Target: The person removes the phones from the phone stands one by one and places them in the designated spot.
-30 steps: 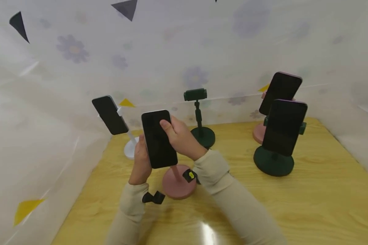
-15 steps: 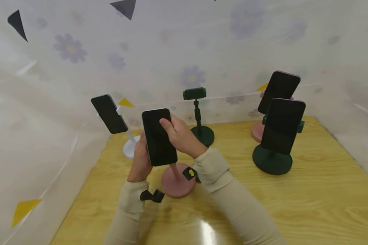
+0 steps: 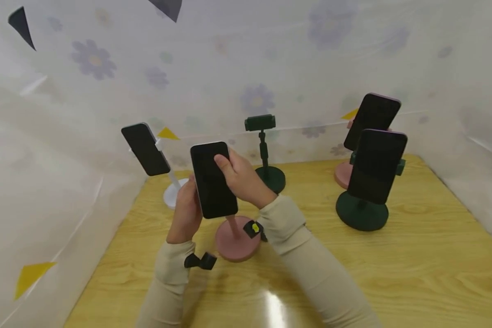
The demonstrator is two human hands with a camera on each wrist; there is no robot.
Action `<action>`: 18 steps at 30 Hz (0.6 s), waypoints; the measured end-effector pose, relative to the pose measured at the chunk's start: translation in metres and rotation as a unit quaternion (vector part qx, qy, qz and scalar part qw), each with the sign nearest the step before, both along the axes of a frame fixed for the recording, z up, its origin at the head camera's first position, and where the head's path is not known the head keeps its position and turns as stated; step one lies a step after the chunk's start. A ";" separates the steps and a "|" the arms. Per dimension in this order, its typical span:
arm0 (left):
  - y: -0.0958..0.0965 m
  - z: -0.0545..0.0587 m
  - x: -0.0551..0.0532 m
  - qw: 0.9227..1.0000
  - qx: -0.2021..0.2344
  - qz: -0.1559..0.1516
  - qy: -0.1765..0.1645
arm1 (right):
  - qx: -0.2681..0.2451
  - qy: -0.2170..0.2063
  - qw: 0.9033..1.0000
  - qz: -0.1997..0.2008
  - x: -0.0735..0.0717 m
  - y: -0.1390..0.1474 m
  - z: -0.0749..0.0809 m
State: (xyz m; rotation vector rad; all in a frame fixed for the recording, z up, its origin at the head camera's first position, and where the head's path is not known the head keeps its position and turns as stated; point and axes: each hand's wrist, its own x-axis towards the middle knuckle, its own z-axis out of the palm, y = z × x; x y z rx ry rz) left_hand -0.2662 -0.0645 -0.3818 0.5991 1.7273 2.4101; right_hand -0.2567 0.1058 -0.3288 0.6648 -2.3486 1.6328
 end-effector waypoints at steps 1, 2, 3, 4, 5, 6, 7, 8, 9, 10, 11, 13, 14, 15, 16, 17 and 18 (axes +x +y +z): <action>0.000 -0.002 0.000 1.000 -0.013 0.006 0.000 | -0.005 -0.001 1.000 0.002 0.000 0.000 0.000; 0.001 -0.004 0.001 0.999 -0.030 0.008 -0.003 | -0.010 -0.004 1.000 0.002 0.000 0.001 0.000; 0.002 -0.007 0.001 0.999 -0.050 0.004 -0.004 | -0.013 -0.006 1.000 0.002 -0.001 0.001 0.000; 0.002 -0.011 0.002 0.997 -0.079 0.002 -0.002 | -0.017 -0.008 1.000 0.004 -0.001 0.002 0.000; 0.002 -0.014 0.002 0.994 -0.108 -0.004 -0.002 | -0.019 -0.010 1.000 0.004 -0.001 0.002 0.000; 0.002 -0.018 0.002 0.990 -0.138 -0.012 0.000 | -0.021 -0.012 1.000 0.003 -0.001 0.002 -0.001; 0.001 -0.021 0.003 0.986 -0.167 -0.022 0.004 | -0.021 -0.014 1.000 0.002 -0.001 0.003 -0.001; 0.001 -0.024 0.003 0.981 -0.189 -0.033 0.009 | -0.020 -0.013 1.000 -0.001 -0.001 0.003 -0.002; 0.000 -0.026 0.003 0.977 -0.207 -0.040 0.014 | -0.019 -0.012 1.000 -0.002 -0.002 0.003 -0.002; 0.000 -0.028 0.004 0.973 -0.225 -0.046 0.017 | -0.019 -0.011 1.000 0.000 -0.002 0.002 -0.002; -0.001 -0.030 0.005 0.969 -0.239 -0.056 0.017 | -0.018 -0.009 1.000 0.001 -0.002 0.002 -0.002; 0.001 -0.033 0.007 0.960 -0.269 -0.077 0.016 | -0.016 -0.004 1.000 0.009 -0.001 0.002 -0.001; 0.003 -0.034 0.008 0.956 -0.280 -0.085 0.015 | -0.015 -0.001 1.000 0.013 -0.001 0.003 0.000; 0.006 -0.035 0.009 0.952 -0.291 -0.092 0.015 | -0.015 0.001 1.000 0.019 0.000 0.003 0.000; 0.009 -0.036 0.010 0.949 -0.301 -0.098 0.017 | -0.012 0.004 1.000 0.021 0.001 0.004 0.001; 0.011 -0.037 0.010 0.946 -0.310 -0.098 0.018 | -0.008 0.007 1.000 0.021 0.002 0.004 0.002; 0.014 -0.038 0.010 0.944 -0.315 -0.096 0.017 | -0.007 0.011 1.000 0.023 0.002 0.004 0.003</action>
